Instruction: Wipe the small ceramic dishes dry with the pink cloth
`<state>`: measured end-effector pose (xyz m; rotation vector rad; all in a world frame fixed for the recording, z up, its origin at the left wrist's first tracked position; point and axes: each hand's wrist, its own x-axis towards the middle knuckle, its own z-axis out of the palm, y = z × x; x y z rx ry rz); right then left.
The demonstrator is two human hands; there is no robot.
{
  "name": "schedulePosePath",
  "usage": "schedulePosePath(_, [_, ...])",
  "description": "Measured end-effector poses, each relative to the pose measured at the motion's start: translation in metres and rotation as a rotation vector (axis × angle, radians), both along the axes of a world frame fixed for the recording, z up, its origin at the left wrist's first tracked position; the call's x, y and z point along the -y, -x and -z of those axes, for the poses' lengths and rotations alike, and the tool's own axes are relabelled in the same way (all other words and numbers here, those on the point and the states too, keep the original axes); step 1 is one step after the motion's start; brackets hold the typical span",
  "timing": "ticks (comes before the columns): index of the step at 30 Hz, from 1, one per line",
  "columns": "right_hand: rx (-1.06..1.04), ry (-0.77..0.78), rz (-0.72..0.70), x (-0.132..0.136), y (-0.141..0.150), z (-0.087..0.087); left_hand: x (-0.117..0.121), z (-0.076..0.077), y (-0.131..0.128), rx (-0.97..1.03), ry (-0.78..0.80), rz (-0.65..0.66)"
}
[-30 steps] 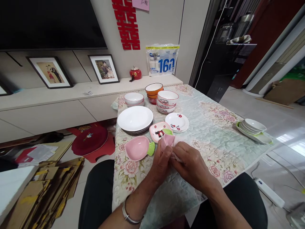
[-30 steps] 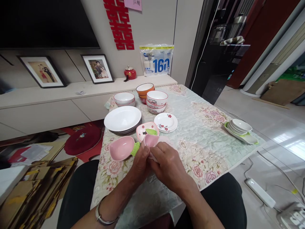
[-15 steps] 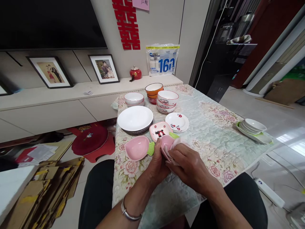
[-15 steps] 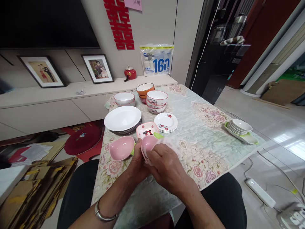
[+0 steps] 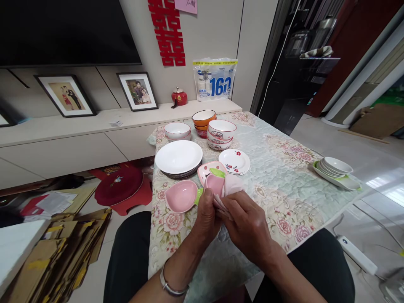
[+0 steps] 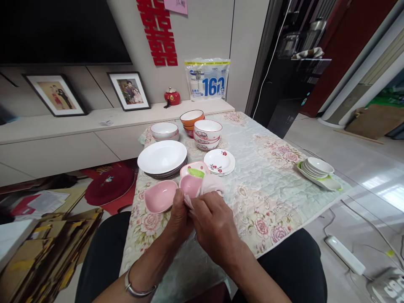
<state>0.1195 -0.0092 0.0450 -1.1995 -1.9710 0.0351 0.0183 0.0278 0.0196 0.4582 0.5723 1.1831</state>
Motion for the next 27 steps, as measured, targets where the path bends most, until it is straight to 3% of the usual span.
schedulePosePath(4, [-0.01, -0.092, 0.028, 0.005, 0.004, -0.005, -0.002, -0.009, 0.001, 0.029, -0.036, -0.05])
schedulePosePath(7, [0.036, -0.11, 0.042, 0.007, 0.004, -0.008, -0.003, -0.011, 0.002, 0.059, -0.012, -0.009])
schedulePosePath(13, [0.105, 0.091, -0.049, 0.001, -0.007, -0.014, 0.0, -0.005, 0.005, 0.091, 0.058, 0.163])
schedulePosePath(20, [0.302, 0.206, -0.16, -0.012, -0.022, -0.011, -0.007, -0.006, 0.003, 0.157, 0.076, 0.172])
schedulePosePath(27, [0.09, 0.139, -0.117, -0.014, -0.029, -0.003, -0.006, 0.004, 0.001, 0.114, 0.072, 0.277])
